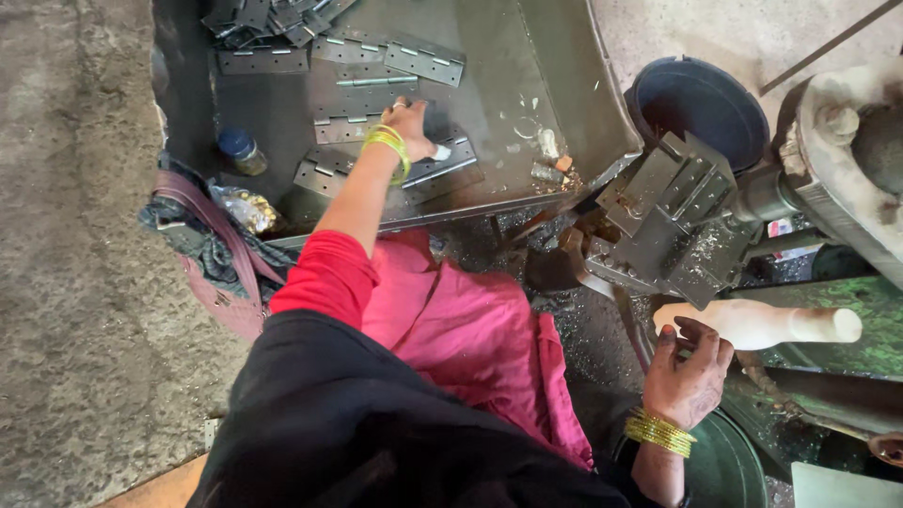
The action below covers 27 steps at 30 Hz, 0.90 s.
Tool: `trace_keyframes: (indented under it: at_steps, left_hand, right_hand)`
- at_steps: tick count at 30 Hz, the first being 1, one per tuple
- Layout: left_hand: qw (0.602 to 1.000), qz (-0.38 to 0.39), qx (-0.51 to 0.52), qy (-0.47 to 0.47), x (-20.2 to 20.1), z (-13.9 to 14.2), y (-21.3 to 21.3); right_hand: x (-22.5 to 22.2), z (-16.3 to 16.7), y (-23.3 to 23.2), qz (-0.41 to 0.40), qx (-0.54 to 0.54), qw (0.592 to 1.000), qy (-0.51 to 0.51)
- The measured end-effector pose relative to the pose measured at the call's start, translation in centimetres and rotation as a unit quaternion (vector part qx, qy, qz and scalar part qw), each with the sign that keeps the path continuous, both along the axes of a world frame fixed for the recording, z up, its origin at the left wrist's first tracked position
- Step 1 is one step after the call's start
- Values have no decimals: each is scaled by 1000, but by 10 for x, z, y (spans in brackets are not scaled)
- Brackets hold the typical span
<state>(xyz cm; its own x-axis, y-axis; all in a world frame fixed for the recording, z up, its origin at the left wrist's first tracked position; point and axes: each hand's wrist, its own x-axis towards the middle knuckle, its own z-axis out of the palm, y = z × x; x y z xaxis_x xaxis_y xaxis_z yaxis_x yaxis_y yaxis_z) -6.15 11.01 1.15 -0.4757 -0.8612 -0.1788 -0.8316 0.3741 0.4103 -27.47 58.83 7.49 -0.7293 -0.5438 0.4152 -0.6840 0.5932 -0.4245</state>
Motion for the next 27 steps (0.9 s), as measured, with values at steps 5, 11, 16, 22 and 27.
trace_keyframes:
  at_steps: [5, 11, 16, 22, 27]
  left_hand:
    - [999, 8, -39, -9, -2, -8, 13]
    - [1000, 16, 2, 17, 0, 8, 15]
    - [998, -44, -49, 20, 17, 5, 4]
    - [980, 118, -155, 28, -12, -15, 19]
    - [980, 149, -125, 31, -32, -19, 16]
  right_hand:
    - [3, 1, 0, -1, 15, 1000, 10]
    - [4, 4, -1, -1, 11, 1000, 3]
    - [5, 5, -2, 0, 18, 1000, 5]
    - [4, 2, 0, -3, 21, 1000, 8]
    - [5, 2, 0, 19, -12, 1000, -1]
